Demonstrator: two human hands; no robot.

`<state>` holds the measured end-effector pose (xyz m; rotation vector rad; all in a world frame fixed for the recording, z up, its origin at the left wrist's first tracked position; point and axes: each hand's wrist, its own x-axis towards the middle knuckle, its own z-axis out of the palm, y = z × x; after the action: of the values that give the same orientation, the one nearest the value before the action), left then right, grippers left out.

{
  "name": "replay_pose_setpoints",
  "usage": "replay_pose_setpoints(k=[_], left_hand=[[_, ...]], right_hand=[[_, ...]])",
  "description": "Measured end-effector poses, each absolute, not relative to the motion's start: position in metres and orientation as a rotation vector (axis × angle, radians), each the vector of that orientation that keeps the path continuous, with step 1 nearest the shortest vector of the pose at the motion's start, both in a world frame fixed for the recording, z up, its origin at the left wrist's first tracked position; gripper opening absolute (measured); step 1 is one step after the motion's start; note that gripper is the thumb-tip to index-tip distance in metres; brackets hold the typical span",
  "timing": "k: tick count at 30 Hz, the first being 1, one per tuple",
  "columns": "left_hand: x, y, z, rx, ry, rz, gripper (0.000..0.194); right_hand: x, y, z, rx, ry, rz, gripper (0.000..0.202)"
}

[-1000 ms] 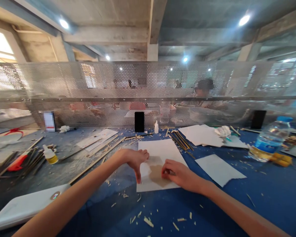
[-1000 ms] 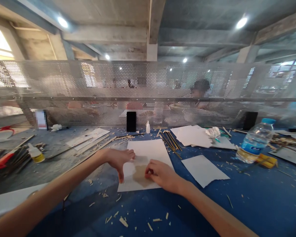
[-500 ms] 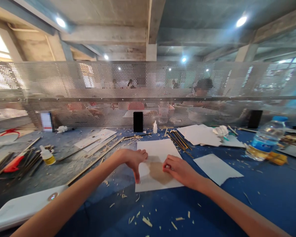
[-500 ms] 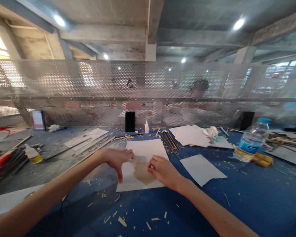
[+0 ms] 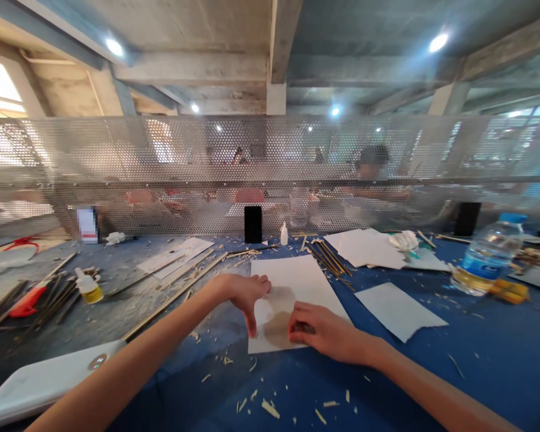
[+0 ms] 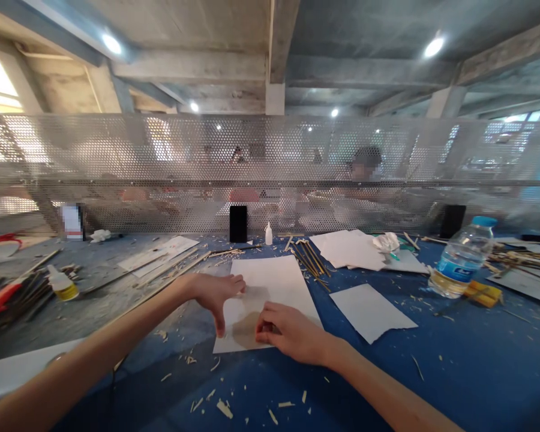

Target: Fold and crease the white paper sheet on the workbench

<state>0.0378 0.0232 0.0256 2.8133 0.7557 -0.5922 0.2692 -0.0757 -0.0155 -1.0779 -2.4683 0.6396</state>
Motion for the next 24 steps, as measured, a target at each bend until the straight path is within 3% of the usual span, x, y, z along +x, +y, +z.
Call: replay_pose_setpoints(k=[14, 24], left_hand=[[0.038, 0.019, 0.03, 2.769, 0.787, -0.58, 0.105], [0.038, 0.02, 0.029, 2.741, 0.799, -0.579, 0.105]], right_hand=[[0.28, -0.064, -0.016, -1.288, -2.365, 0.283, 0.014], [0.288, -0.061, -0.012, -1.235, -2.435, 0.302, 0.014]])
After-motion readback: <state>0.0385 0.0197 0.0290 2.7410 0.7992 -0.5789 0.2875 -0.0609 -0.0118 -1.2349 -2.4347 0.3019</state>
